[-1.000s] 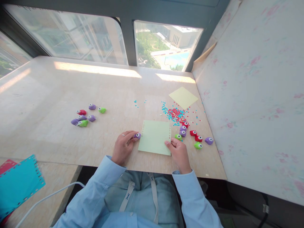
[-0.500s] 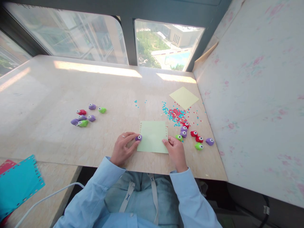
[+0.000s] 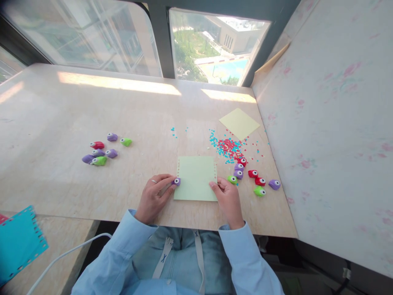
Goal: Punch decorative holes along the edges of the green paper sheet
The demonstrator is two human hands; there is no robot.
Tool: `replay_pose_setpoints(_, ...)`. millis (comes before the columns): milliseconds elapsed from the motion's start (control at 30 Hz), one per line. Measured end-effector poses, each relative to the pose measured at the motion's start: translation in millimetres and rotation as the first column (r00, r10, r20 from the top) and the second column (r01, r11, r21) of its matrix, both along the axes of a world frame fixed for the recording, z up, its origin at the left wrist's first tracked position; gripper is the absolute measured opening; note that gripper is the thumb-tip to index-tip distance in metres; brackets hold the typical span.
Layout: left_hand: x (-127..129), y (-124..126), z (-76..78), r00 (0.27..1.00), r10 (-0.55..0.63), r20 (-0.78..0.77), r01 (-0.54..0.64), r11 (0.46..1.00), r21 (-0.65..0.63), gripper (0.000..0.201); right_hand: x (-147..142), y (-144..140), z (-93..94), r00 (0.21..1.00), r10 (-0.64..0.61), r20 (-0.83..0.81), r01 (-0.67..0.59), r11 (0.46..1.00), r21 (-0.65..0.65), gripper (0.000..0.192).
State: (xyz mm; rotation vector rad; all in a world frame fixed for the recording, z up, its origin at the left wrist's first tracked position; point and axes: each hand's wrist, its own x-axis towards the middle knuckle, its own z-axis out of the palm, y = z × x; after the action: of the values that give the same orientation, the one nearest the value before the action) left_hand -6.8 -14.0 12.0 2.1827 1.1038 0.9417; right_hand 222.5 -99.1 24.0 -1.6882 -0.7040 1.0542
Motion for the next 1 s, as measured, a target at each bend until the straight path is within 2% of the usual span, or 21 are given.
replay_pose_setpoints(233, 1.8, 0.0, 1.3, 1.000, 0.013, -0.019, -0.012, 1.000, 0.026, 0.020, 2.3, -4.2, -6.3, 0.997, 0.025, 0.068, -0.025, 1.000, -0.009, 0.038)
replay_pose_setpoints(633, -1.9, -0.4, 5.3, 0.999, -0.031, 0.010, 0.032, 0.999, -0.023, 0.020, 1.0, -5.6, -5.1, 0.995, 0.000, 0.104, 0.002, 1.000, -0.017, 0.034)
replay_pose_setpoints(1000, -1.0, -0.2, 5.2, 1.000, -0.025, 0.014, 0.025, 1.000, -0.012, 0.021, 0.7, -6.4, -4.8, 0.996, -0.039, 0.077, 0.042, 0.998, -0.037, 0.036)
